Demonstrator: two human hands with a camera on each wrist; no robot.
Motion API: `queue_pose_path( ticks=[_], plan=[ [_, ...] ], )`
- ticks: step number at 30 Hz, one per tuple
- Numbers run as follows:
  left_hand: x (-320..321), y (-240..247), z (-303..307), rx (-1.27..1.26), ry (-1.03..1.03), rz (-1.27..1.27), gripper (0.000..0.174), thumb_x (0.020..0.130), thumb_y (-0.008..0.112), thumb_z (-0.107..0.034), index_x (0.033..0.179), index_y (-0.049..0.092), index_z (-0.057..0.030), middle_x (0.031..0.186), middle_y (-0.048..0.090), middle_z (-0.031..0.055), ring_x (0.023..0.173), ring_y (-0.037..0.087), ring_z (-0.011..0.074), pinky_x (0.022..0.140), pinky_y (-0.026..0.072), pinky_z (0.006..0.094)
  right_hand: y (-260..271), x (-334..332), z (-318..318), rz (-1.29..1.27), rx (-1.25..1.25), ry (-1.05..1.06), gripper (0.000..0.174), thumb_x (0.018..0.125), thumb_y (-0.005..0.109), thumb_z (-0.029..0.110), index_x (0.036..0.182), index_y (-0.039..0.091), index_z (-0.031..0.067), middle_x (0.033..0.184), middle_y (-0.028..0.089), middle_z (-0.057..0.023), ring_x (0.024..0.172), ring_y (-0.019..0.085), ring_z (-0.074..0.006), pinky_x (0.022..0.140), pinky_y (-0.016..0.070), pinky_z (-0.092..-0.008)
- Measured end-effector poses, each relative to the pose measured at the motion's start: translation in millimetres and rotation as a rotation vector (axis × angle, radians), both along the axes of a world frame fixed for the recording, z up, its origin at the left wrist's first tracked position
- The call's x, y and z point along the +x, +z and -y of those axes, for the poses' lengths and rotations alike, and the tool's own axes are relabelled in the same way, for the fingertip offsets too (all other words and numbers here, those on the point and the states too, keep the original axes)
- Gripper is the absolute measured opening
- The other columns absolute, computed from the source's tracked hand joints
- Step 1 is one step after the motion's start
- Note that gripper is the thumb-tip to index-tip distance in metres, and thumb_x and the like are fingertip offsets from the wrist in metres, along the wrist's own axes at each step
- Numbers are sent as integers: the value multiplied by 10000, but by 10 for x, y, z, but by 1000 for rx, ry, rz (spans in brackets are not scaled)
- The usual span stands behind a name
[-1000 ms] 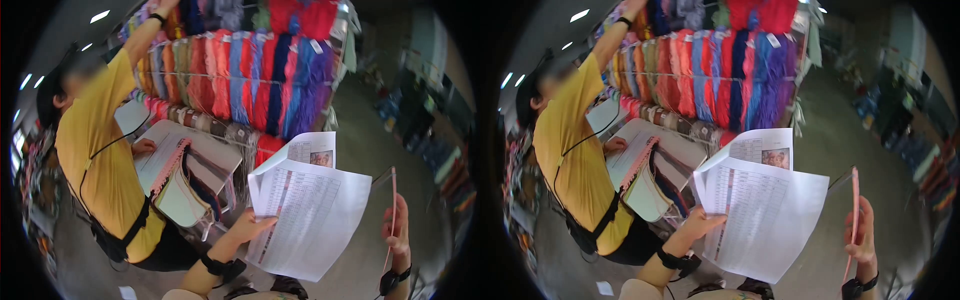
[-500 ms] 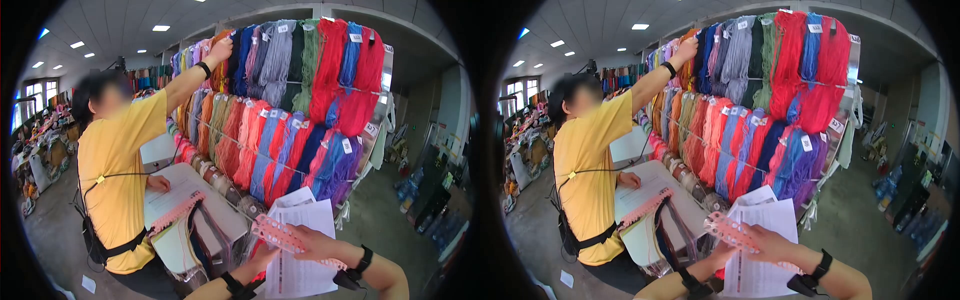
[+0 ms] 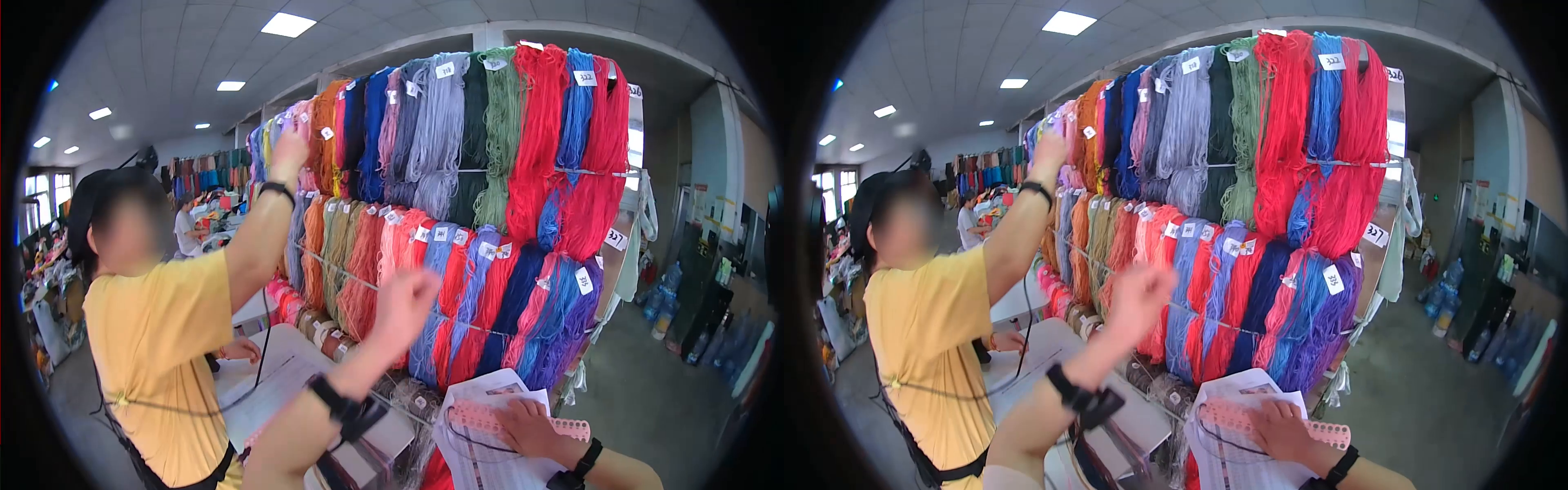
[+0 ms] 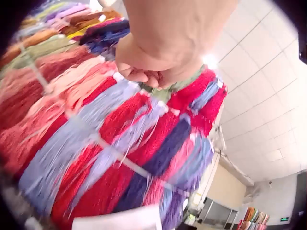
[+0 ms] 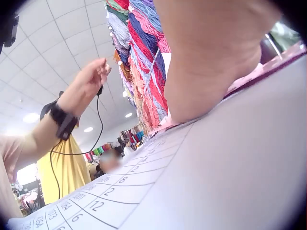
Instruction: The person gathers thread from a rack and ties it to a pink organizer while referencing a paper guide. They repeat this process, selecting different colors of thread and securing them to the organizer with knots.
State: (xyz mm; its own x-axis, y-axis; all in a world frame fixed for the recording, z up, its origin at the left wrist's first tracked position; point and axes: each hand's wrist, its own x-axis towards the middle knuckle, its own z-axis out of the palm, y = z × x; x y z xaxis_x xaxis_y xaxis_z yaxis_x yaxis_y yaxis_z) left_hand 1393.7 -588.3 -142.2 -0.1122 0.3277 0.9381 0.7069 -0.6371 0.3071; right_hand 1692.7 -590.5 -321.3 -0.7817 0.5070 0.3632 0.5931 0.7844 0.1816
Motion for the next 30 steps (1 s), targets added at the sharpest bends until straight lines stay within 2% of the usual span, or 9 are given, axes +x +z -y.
queue_pose_path(
  ticks=[3, 7, 10, 13, 16, 23, 25, 27, 30],
  plan=[
    [-90, 1073, -501, 463, 212, -16, 55, 735, 597, -78, 756, 595, -28, 769, 577, 117, 744, 551, 255, 646, 438, 330, -57, 4, -10, -24, -89, -65, 419, 807, 472, 361, 1158, 486, 132, 1045, 448, -152, 973, 420, -326, 807, 341, -472],
    [-35, 1887, -825, 272, 430, 310, 320, 718, 642, -282, 930, 594, -47, 988, 526, 156, 955, 504, 303, 817, 401, 365, -209, 43, -30, -74, -107, -70, 409, 806, 480, 327, 1167, 474, 133, 1001, 457, -151, 957, 422, -328, 806, 344, -452],
    [-179, 2129, -1081, 124, 428, 241, 211, 729, 616, -235, 814, 635, -43, 884, 582, 158, 836, 571, 302, 722, 449, 392, -146, 30, 26, -102, -121, -83, 390, 812, 472, 299, 1160, 476, 124, 990, 457, -158, 942, 429, -328, 811, 342, -450],
    [-301, 2166, -1273, 363, 132, 301, 171, 736, 602, -174, 752, 638, -7, 721, 622, 162, 672, 608, 281, 652, 462, 350, -151, 35, 15, -119, -99, -75, 383, 818, 464, 307, 1151, 480, 118, 963, 455, -162, 916, 438, -330, 803, 343, -460],
    [-93, 2006, -909, 199, -575, 512, 87, 815, 540, -109, 791, 562, -28, 644, 569, 25, 524, 482, 67, 495, 388, 213, -42, 27, 57, -64, -228, -111, 383, 801, 474, 245, 1163, 477, 121, 1056, 459, -161, 990, 429, -339, 836, 334, -455],
    [601, 588, 299, -279, -112, -176, 41, 823, 518, -82, 799, 535, -55, 643, 467, -5, 556, 454, 74, 515, 374, 238, -142, 73, -25, -223, -91, -6, 333, 791, 501, 335, 1047, 535, 125, 904, 477, -132, 904, 440, -314, 758, 347, -435],
    [796, -429, 678, -591, 42, -704, 119, 783, 512, -218, 870, 530, -138, 646, 545, 147, 593, 557, 339, 515, 428, 445, -127, 66, -29, -274, -98, 20, 299, 782, 512, 315, 993, 538, 104, 886, 470, -133, 890, 439, -310, 744, 339, -422],
    [1200, -1369, 1394, -1171, -218, -1189, 221, 716, 517, -217, 902, 559, -105, 695, 584, 135, 647, 590, 327, 571, 466, 429, -128, 77, -54, -299, -116, 53, 293, 767, 530, 300, 977, 531, 97, 874, 456, -133, 877, 431, -308, 739, 331, -416],
    [1297, -2652, 2317, -1310, -533, -1128, 156, 713, 500, -205, 770, 555, -71, 683, 579, 112, 662, 586, 302, 578, 452, 403, -149, 84, -93, -329, -101, 86, 276, 746, 550, 268, 954, 525, 89, 862, 442, -122, 865, 421, -298, 725, 322, -413]
  ],
)
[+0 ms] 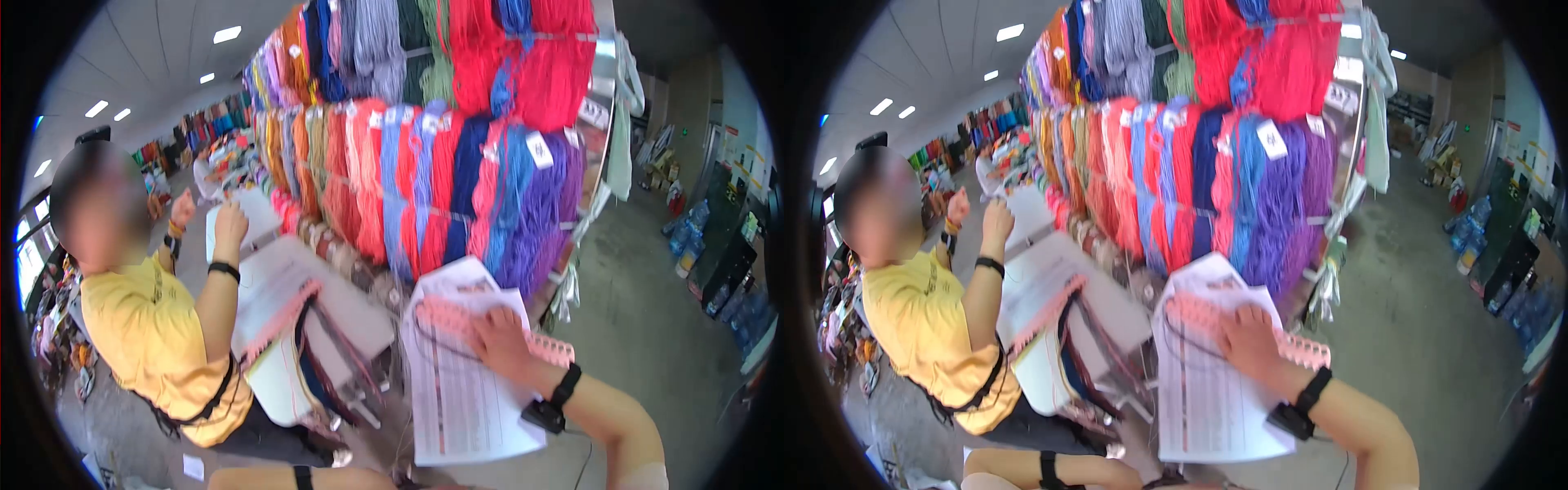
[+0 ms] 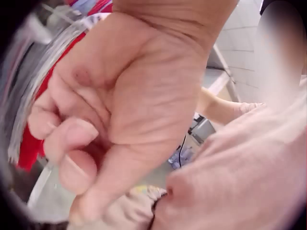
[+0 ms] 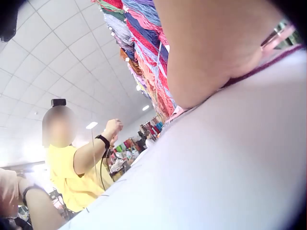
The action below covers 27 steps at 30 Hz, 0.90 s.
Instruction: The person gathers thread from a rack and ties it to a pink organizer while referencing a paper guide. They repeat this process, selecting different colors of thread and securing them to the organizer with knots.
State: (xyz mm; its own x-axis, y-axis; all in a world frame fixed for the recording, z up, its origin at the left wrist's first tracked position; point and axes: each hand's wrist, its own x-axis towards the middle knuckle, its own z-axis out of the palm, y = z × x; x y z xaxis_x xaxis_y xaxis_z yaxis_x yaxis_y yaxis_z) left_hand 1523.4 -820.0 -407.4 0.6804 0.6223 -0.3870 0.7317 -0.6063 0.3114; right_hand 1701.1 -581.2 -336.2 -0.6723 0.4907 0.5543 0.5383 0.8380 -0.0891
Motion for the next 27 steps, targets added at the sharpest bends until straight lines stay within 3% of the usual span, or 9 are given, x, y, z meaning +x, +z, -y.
queue_pose_path(
  ticks=[2, 4, 5, 8, 10, 15, 21, 24, 27],
  plan=[
    [164, -138, 519, -332, 241, 123, 128, 701, 512, -196, 665, 534, -75, 629, 551, 101, 651, 573, 293, 549, 427, 398, -47, 1, -30, -31, 74, 7, 246, 731, 553, 226, 928, 521, 81, 859, 440, -110, 869, 417, -286, 730, 314, -413],
    [294, 847, 283, -19, 196, 241, 152, 729, 518, -211, 751, 608, -90, 669, 580, 112, 606, 541, 284, 563, 419, 365, -36, 16, -41, -61, 66, 57, 240, 724, 550, 187, 934, 520, 75, 869, 441, -109, 875, 415, -282, 744, 304, -409],
    [331, 1081, 243, 50, 455, 391, 131, 739, 550, -186, 769, 619, -78, 696, 597, 108, 617, 550, 272, 564, 418, 367, -35, 15, -48, -70, 46, 77, 229, 715, 550, 195, 907, 521, 74, 885, 448, -117, 893, 419, -291, 750, 309, -416],
    [407, 1382, -107, 399, 708, 638, 172, 759, 547, -191, 700, 597, -37, 590, 546, 124, 517, 512, 288, 507, 415, 348, -98, 18, -105, -138, 43, 156, 227, 704, 553, 199, 889, 525, 70, 908, 464, -116, 917, 427, -291, 759, 315, -418],
    [464, 1432, -391, 310, 820, 854, 163, 750, 572, -174, 773, 614, -18, 590, 548, 108, 512, 515, 193, 516, 414, 295, -87, 44, -127, -139, 5, 214, 235, 703, 558, 195, 899, 529, 69, 918, 474, -107, 924, 434, -284, 762, 317, -415],
    [428, 1217, -1073, 267, 916, 861, 151, 757, 621, -129, 825, 633, 5, 614, 541, -1, 567, 454, 41, 512, 379, 208, -6, 112, -114, -50, -112, 250, 240, 706, 565, 172, 925, 542, 77, 942, 490, -87, 941, 447, -277, 768, 327, -411],
    [186, 1057, -1528, 187, 917, 974, 138, 766, 618, -111, 815, 636, 16, 651, 551, -25, 600, 454, 32, 539, 373, 195, 55, 242, -107, -71, -127, 289, 223, 710, 561, 147, 924, 554, 83, 927, 514, -88, 930, 469, -281, 758, 354, -404],
    [141, 1022, -1729, 21, 893, 1126, 138, 774, 610, -106, 828, 641, 17, 697, 571, -24, 636, 475, 37, 576, 385, 191, 86, 202, -181, -238, -393, 432, 192, 735, 587, 149, 911, 568, 75, 868, 547, -69, 818, 530, -233, 671, 411, -344],
    [168, 991, -1836, -3, 853, 1256, 148, 771, 612, -106, 848, 643, 16, 725, 585, -15, 657, 492, 42, 594, 397, 193, 370, 105, -34, -546, -1586, 427, 175, 755, 617, 149, 893, 575, 49, 758, 554, -44, 629, 538, -151, 529, 415, -250]
  ],
)
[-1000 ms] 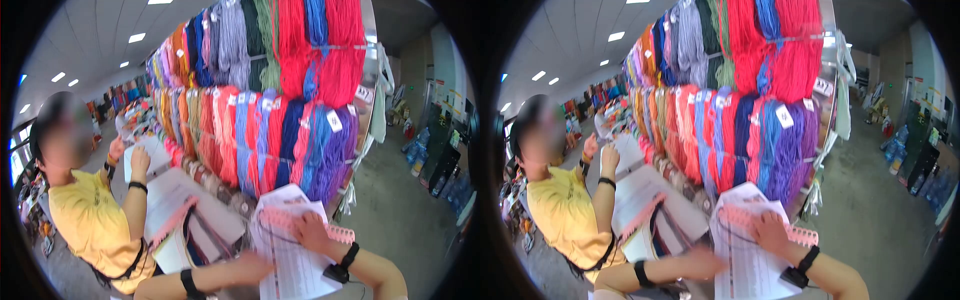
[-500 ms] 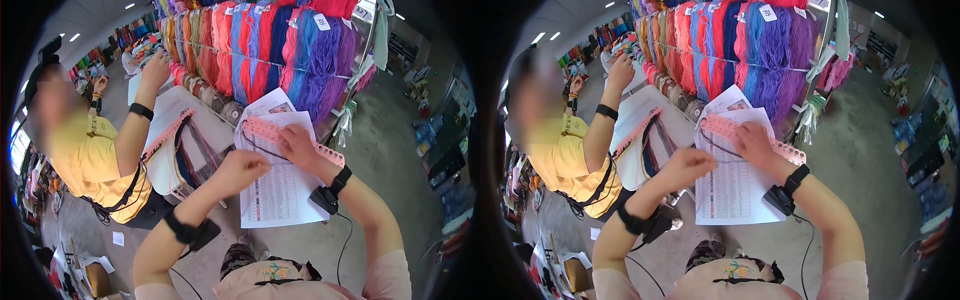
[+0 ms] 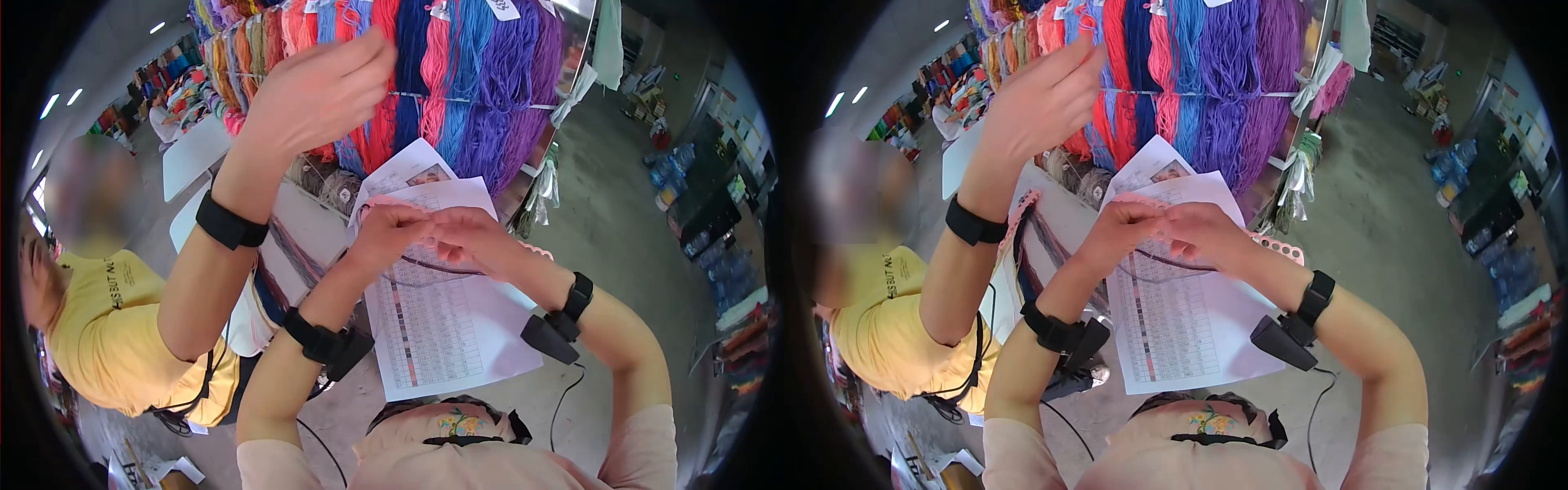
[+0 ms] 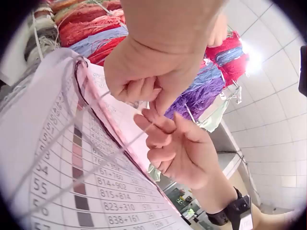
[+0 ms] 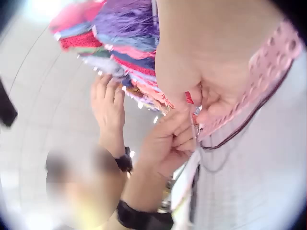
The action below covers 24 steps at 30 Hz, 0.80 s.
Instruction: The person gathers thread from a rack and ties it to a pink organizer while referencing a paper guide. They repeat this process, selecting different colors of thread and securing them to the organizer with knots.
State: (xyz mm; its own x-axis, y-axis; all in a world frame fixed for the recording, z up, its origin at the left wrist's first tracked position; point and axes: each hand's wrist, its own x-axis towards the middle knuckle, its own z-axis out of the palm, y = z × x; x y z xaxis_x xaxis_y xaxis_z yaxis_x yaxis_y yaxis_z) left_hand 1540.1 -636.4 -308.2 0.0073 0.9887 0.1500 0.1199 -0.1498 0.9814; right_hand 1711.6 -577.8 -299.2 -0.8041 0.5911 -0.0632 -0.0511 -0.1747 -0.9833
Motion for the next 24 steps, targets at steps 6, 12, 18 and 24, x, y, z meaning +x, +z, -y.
queue_pose_path(
  ticks=[6, 12, 18, 24],
  plan=[
    [44, 128, 104, 24, 53, 35, 148, 766, 619, -105, 848, 645, 16, 724, 589, -10, 658, 499, 45, 598, 403, 195, 107, 16, 53, 107, -244, -120, 132, 777, 600, 105, 864, 579, 8, 651, 531, -37, 513, 490, -96, 445, 370, -191],
    [-15, 181, 419, -128, 173, 6, 140, 764, 624, -104, 836, 648, 14, 711, 590, -10, 643, 499, 44, 591, 404, 196, 478, 729, 367, -251, 39, -426, 94, 789, 564, 62, 829, 547, -21, 757, 538, -97, 513, 455, -90, 392, 352, -212],
    [30, -205, 449, -67, 210, 22, 113, 766, 626, -93, 814, 650, 7, 655, 565, -32, 585, 454, 25, 519, 353, 179, 793, 1688, 372, -974, -333, -54, 156, 856, 393, 20, 733, 312, 73, 827, 405, -68, 539, 379, -101, 381, 388, -185],
    [132, -106, 434, -170, 280, 71, 133, 775, 613, -85, 828, 640, 34, 699, 604, 22, 620, 507, 56, 571, 407, 198, 1375, 2252, 78, -1091, -281, 4, 126, 857, 355, -23, 757, 326, 50, 759, 318, -26, 635, 342, -122, 729, 437, -302]
  ],
)
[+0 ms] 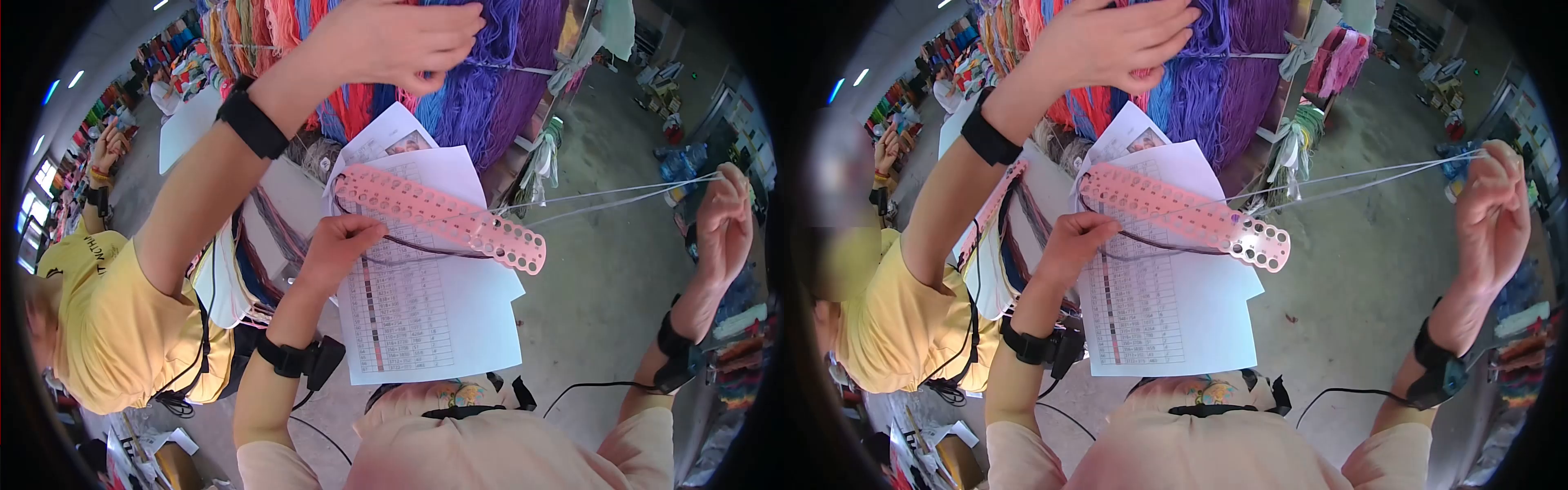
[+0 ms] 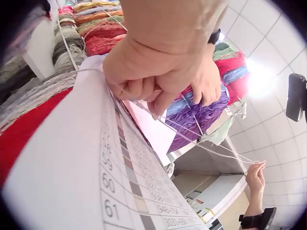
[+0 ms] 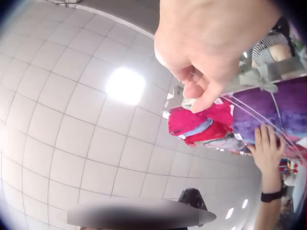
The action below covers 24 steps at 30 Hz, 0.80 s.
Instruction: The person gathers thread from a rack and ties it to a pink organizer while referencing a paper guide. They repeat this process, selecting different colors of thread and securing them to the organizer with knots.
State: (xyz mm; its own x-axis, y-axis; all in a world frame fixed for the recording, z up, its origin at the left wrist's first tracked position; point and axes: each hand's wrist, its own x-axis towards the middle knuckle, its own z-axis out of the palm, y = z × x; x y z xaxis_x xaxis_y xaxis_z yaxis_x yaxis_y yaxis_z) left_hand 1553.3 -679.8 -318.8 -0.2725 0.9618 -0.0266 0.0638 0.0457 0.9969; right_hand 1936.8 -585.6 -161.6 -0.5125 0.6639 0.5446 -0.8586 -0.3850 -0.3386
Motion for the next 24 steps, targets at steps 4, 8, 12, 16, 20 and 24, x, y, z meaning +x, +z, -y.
queue_pose_path(
  ticks=[4, 8, 12, 16, 20, 24],
  plan=[
    [-23, 16, 70, -30, 25, -11, 136, 779, 608, -98, 823, 638, 27, 693, 602, 30, 614, 508, 54, 548, 394, 197, 134, 976, -608, 119, 153, -364, 65, 872, 300, -36, 839, 352, -16, 778, 349, -87, 719, 406, -171, 976, 352, -430],
    [-89, -53, 125, -51, 62, -1, 140, 784, 602, -111, 818, 637, 21, 687, 599, 37, 608, 509, 52, 525, 381, 196, 410, 2329, -1234, 76, 118, -1298, 161, 652, 540, 63, 537, 428, 66, 530, 462, -70, 529, 465, -186, 558, 389, -319],
    [-70, -37, 137, -67, 208, 84, 164, 822, 543, -134, 887, 601, 5, 751, 610, 59, 630, 567, 82, 513, 382, 184, 251, 1292, -569, 505, 294, -1489, 65, 795, 469, 20, 850, 483, -11, 848, 521, -97, 777, 512, -166, 835, 402, -334],
    [-118, -63, 95, -95, 263, 158, 202, 854, 502, -172, 983, 559, -29, 861, 611, 59, 729, 602, 112, 559, 424, 198, -460, -667, -92, 1003, 588, -876, 152, 761, 574, 54, 909, 608, 53, 848, 593, -26, 768, 550, -103, 672, 435, -240],
    [-132, -90, 10, -123, 291, 389, 223, 850, 519, -173, 1004, 534, -12, 885, 607, 76, 726, 608, 132, 558, 445, 206, -932, -2024, -129, 1067, 1069, -490, 90, 795, 523, -5, 872, 568, -20, 773, 576, -23, 686, 512, -77, 600, 420, -225],
    [-223, -145, -155, -54, 252, 616, 204, 849, 521, -146, 969, 530, 18, 830, 602, 87, 693, 607, 126, 526, 468, 185, -1442, -2873, -463, 1097, 1092, -627, 118, 784, 504, -21, 901, 520, -27, 727, 557, -26, 633, 515, -86, 561, 418, -230]
  ],
)
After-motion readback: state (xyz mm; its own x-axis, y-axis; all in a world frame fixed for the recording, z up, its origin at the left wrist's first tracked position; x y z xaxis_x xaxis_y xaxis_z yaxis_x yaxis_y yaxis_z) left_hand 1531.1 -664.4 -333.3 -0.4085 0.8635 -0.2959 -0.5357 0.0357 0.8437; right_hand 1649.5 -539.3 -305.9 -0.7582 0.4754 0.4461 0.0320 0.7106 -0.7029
